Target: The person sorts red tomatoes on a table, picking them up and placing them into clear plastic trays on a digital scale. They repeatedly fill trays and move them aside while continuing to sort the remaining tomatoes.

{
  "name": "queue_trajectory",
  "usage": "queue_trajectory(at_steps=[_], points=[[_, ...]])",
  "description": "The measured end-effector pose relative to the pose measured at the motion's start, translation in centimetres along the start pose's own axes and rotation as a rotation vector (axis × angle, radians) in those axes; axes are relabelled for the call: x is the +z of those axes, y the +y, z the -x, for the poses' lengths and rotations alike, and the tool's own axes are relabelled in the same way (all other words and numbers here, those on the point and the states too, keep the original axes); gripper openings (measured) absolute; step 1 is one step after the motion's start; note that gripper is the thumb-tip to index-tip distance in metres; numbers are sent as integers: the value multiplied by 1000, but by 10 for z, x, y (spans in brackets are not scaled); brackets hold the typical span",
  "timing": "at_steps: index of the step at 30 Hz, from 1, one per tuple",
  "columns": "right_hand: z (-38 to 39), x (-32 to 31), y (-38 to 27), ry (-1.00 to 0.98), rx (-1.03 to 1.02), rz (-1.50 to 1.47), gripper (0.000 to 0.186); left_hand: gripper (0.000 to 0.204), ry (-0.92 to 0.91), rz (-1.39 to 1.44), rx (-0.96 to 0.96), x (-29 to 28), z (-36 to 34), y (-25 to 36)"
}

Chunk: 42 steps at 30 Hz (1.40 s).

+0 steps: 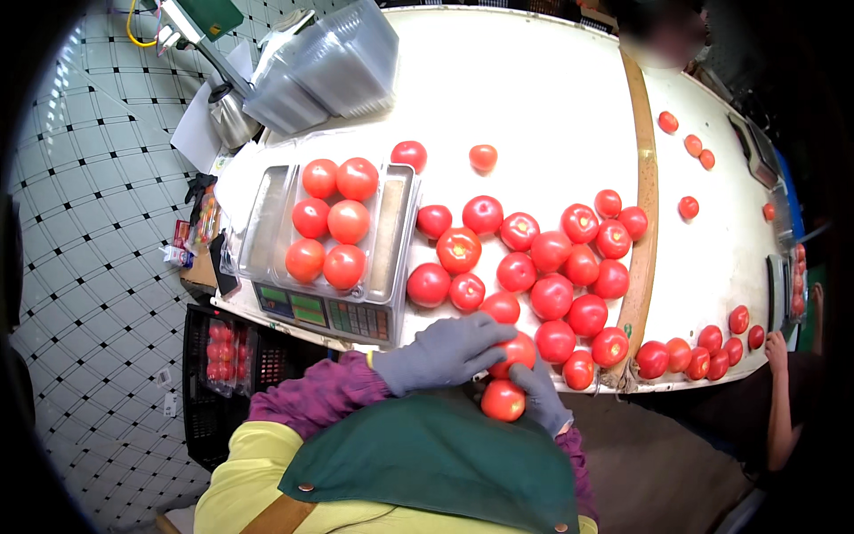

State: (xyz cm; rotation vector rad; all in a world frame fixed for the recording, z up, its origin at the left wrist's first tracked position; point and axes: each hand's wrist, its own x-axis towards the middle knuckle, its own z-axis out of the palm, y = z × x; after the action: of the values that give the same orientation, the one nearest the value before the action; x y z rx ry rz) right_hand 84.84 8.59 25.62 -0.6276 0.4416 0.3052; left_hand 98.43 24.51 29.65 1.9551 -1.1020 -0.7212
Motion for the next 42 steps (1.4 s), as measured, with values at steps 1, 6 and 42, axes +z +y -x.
queue_trajectory(at_steps=[1, 6, 42], points=[[0, 3, 3, 3, 35, -37, 63, 34, 6, 10, 74, -14, 7, -1], [1, 15, 19, 84, 200, -230, 57, 38, 486, -439, -209, -133, 52, -51], [9, -9, 41, 144, 30, -473, 62, 53, 223, -330, -40, 0, -16, -75]])
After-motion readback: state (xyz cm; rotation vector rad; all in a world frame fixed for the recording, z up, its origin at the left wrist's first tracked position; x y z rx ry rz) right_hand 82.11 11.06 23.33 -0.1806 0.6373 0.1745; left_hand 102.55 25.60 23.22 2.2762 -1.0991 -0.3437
